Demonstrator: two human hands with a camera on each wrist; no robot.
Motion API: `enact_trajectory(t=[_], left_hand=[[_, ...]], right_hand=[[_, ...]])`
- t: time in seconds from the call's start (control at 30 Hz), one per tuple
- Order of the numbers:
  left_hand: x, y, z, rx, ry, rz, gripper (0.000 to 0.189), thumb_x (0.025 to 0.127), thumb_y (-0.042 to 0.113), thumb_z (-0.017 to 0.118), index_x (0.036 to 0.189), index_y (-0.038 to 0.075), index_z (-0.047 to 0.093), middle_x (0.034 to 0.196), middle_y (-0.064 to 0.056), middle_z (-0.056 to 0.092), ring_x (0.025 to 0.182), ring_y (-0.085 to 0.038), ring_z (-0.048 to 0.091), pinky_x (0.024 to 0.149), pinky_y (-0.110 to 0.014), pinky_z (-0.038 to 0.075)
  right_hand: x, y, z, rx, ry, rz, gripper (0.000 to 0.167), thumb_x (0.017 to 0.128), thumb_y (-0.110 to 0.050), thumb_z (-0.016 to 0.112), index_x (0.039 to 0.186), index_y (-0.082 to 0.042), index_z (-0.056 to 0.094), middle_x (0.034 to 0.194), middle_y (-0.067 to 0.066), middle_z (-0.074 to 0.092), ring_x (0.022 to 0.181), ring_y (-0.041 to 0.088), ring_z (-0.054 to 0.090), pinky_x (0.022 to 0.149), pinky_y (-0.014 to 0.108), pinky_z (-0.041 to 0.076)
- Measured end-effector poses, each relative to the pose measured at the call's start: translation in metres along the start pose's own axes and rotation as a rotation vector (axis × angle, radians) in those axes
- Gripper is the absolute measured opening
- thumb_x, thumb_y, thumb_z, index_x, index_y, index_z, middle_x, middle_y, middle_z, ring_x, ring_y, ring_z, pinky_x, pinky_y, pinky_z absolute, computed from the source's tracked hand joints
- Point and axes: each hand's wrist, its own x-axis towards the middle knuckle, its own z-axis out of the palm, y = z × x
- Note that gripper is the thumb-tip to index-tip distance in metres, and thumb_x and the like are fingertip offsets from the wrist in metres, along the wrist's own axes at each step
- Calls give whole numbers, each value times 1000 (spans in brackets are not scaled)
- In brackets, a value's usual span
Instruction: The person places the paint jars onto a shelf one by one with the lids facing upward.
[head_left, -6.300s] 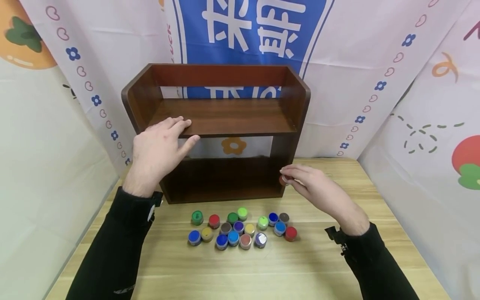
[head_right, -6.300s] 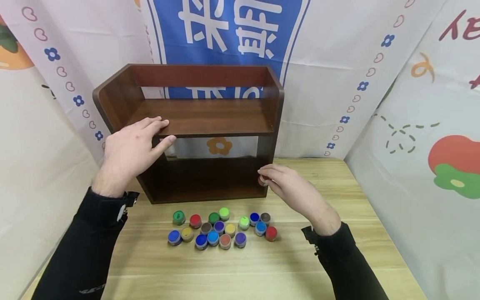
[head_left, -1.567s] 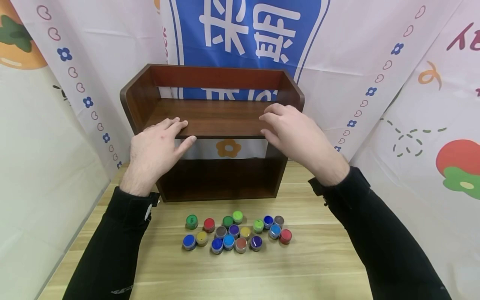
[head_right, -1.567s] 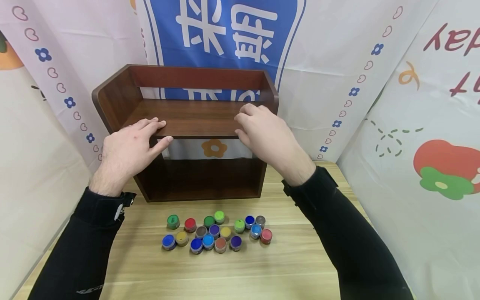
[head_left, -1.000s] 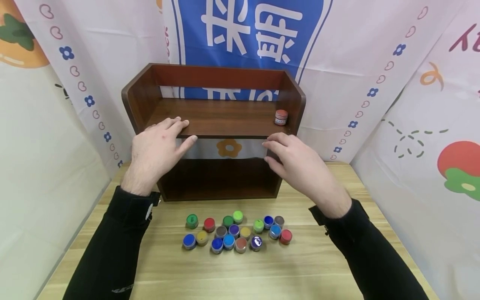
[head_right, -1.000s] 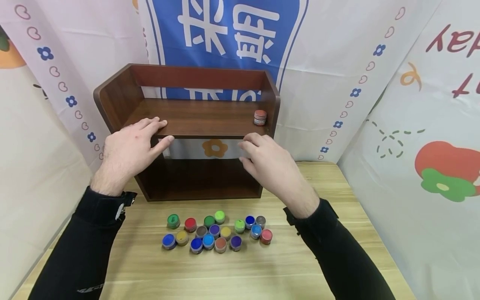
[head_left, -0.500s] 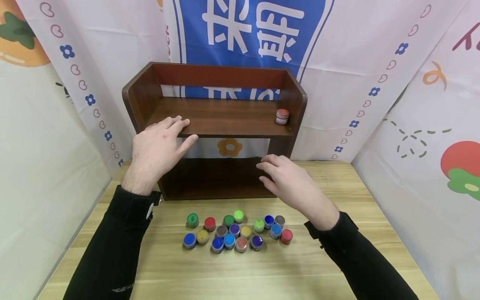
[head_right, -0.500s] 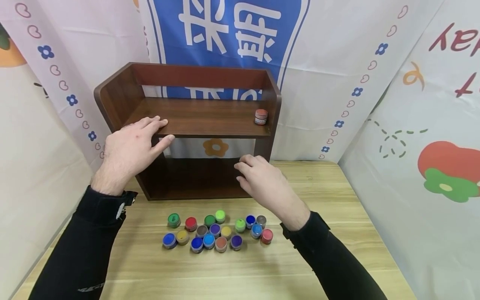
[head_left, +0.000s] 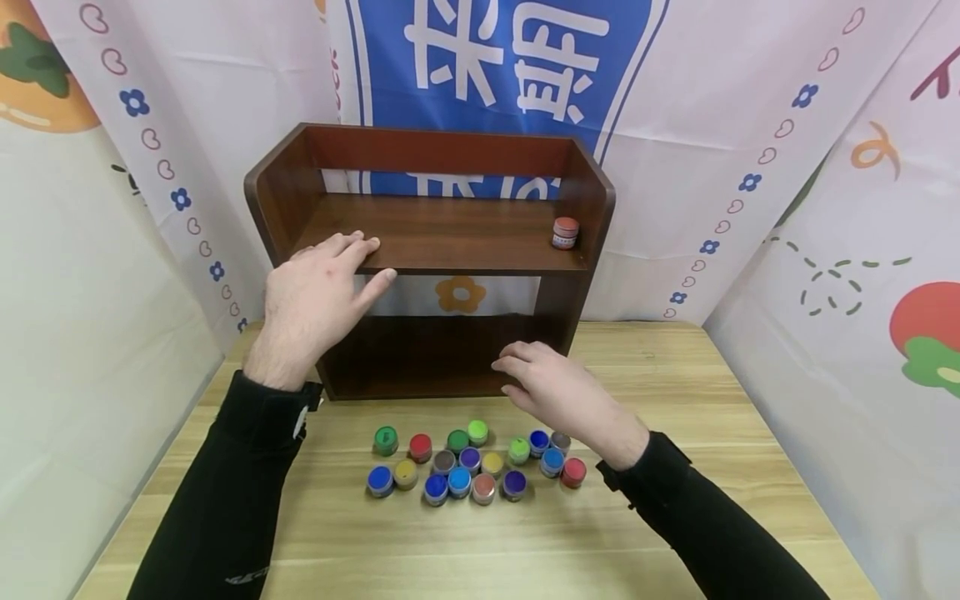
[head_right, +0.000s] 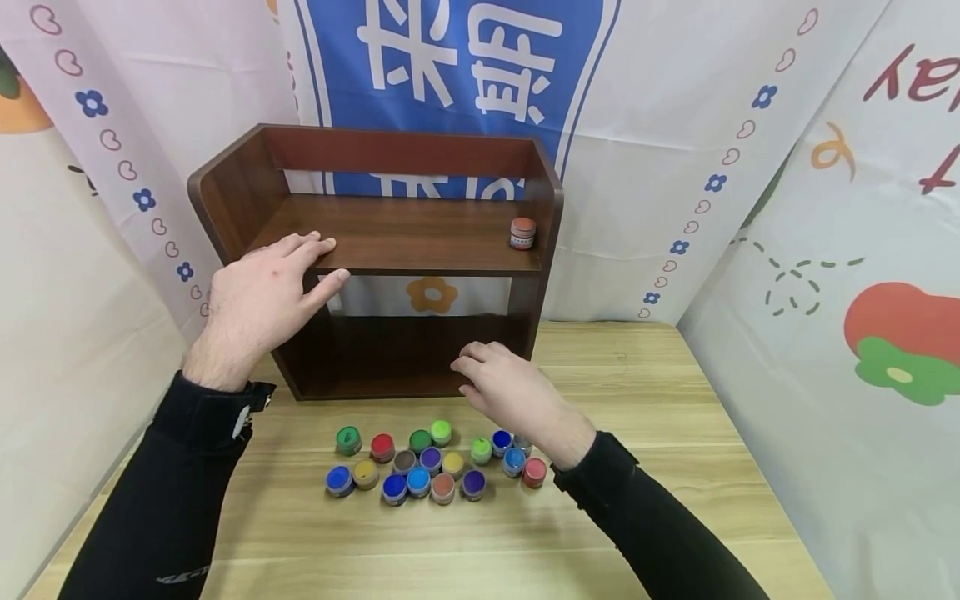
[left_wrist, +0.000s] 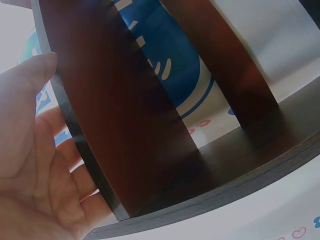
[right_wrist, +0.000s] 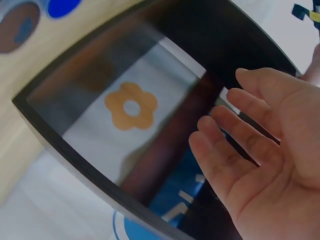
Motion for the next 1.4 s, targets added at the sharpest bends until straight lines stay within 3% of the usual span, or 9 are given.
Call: enact_trajectory(t=[0.57, 0.73, 1.03, 1.23, 1.4], left_hand=[[-1, 0, 1, -3, -1, 3, 77, 119, 69, 52, 178, 19, 51, 185, -19, 50, 170, -49, 51, 130, -76, 51], [-1, 0, 0, -3, 1, 6, 77, 120, 70, 50, 178, 19, 52, 186, -18, 50, 171, -48, 50, 131, -76, 50], [-1, 0, 1, 1, 1, 4, 78, 120, 70, 49, 179, 19, 51, 185, -19, 50, 171, -48, 49, 132, -76, 49], [-1, 0, 1, -1, -3, 3, 78, 120, 70, 48, 179, 19, 50, 186, -18, 49, 171, -48, 49, 134, -76, 47], [-2, 0, 1, -3, -6, 3, 79, 120, 71, 47, 179, 19, 50, 186, -18, 49, 171, -48, 49, 134, -76, 47]], right_hand=[[3, -3, 43, 70, -167, -18, 36, 111, -19, 84, 145, -9, 79, 149, 11, 79, 137, 30, 77, 118, 44, 68], [5, -5, 54, 42, -187, -78, 34, 111, -19, 85, 142, -7, 80, 146, 12, 81, 134, 30, 79, 116, 43, 69], [8, -9, 76, 97, -281, -144, 31, 115, -17, 79, 145, -12, 80, 144, 5, 81, 129, 20, 80, 115, 35, 69], [12, -13, 84, 86, -289, -189, 30, 113, -10, 79, 143, -10, 81, 141, 6, 82, 129, 18, 81, 115, 30, 68], [14, -15, 86, 103, -293, -173, 27, 113, -6, 77, 139, -9, 81, 137, 6, 82, 125, 17, 81, 111, 28, 69]])
